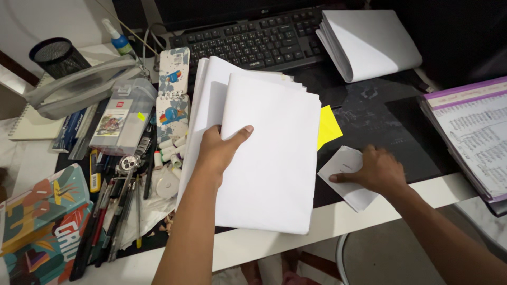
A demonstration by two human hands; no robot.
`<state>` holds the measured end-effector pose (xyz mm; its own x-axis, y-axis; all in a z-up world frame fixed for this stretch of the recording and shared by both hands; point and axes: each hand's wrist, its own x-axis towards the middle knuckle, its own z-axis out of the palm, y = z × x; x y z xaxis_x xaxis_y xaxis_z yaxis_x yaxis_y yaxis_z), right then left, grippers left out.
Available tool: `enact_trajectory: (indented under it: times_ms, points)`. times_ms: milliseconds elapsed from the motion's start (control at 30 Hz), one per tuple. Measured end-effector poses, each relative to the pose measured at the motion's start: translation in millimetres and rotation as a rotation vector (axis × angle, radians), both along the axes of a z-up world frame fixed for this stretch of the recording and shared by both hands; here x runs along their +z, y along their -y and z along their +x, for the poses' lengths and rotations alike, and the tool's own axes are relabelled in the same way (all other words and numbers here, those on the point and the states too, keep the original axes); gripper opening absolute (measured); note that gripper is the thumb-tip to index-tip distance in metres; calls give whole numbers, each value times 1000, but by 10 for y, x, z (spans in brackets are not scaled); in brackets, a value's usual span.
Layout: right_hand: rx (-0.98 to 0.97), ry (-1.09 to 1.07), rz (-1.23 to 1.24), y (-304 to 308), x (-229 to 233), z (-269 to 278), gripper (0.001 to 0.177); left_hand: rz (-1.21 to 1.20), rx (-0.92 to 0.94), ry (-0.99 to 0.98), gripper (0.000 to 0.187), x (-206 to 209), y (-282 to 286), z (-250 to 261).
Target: The person sorts and stacks loose papers and folders on a cluttered desk. They separate sheets, place them into a black folder, and arrange the remaining papers into neat piles. The person also handles sticky notes and markers while organizing the workspace.
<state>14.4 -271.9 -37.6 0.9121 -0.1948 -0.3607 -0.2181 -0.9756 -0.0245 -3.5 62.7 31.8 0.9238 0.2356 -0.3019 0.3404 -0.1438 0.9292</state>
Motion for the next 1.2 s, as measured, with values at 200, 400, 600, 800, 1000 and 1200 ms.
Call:
enact_trajectory:
  times_ms: [200,400,600,800,1000,1200]
  points:
    - [-18,-46,132,-2,109,96,106,11,-5,25,58,5,-34,-10]
    - [199,-104,282,139,157,423,80,5,15,46,56,60,-132,34]
    - [563,83,5,-118,287,728,77,6,45,62,56,115,-230,152]
    - [545,6,161,-241,267,900,87,-8,38,93,59,137,-264,239]
    - [339,-64,290,-134,291,858,83,0,41,54,61,169,-258,293]
    - [119,-122,341,-62,736,658,86,74,61,52,64,210,-214,311]
